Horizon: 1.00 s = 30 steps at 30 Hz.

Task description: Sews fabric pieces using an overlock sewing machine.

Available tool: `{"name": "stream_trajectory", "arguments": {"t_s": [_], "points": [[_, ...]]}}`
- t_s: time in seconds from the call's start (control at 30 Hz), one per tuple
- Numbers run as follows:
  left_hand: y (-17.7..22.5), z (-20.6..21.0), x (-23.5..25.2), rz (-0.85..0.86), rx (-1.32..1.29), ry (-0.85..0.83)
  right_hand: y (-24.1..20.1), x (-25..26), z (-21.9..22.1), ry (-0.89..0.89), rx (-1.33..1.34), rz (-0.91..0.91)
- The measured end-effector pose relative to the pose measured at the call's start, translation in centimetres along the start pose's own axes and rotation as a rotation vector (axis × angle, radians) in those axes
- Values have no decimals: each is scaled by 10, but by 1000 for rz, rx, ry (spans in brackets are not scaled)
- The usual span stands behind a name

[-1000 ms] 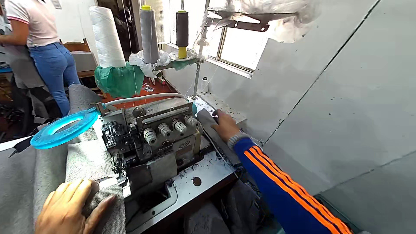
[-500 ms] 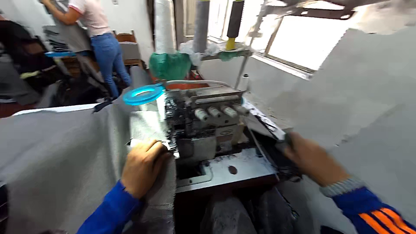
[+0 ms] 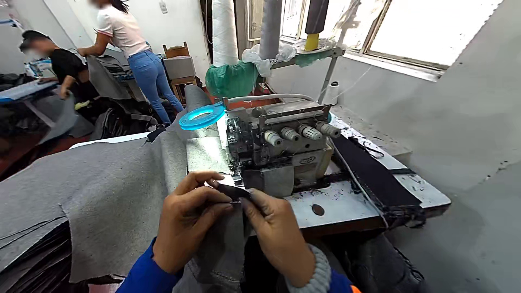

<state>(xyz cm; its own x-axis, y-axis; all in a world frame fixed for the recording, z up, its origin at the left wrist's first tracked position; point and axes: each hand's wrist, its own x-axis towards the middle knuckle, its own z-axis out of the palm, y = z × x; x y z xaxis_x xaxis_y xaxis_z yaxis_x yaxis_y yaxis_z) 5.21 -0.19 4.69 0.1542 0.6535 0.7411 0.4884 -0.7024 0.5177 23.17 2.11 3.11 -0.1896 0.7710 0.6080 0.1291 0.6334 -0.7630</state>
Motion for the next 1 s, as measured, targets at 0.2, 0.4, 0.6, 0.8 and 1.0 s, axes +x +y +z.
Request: {"name": "stream_trajectory", "arguments": {"t_s": [0.2,0.4,0.6,0.8,1.0], "points": [[-6,-11,1,-92,-56,-27,-9,-4,27,63,310,123],[12,-26,13,-46,60,-28,-7,-33,34,-206,405,67],[-14,-16,15,-67,360,-123,5,-87,54,-178,252,190],[-40,38,-12,113,675,73,26,-100,47,-226,437,505],[5,51,-10,-29,771,-129,26,-93,27,-211,523,499]]}}
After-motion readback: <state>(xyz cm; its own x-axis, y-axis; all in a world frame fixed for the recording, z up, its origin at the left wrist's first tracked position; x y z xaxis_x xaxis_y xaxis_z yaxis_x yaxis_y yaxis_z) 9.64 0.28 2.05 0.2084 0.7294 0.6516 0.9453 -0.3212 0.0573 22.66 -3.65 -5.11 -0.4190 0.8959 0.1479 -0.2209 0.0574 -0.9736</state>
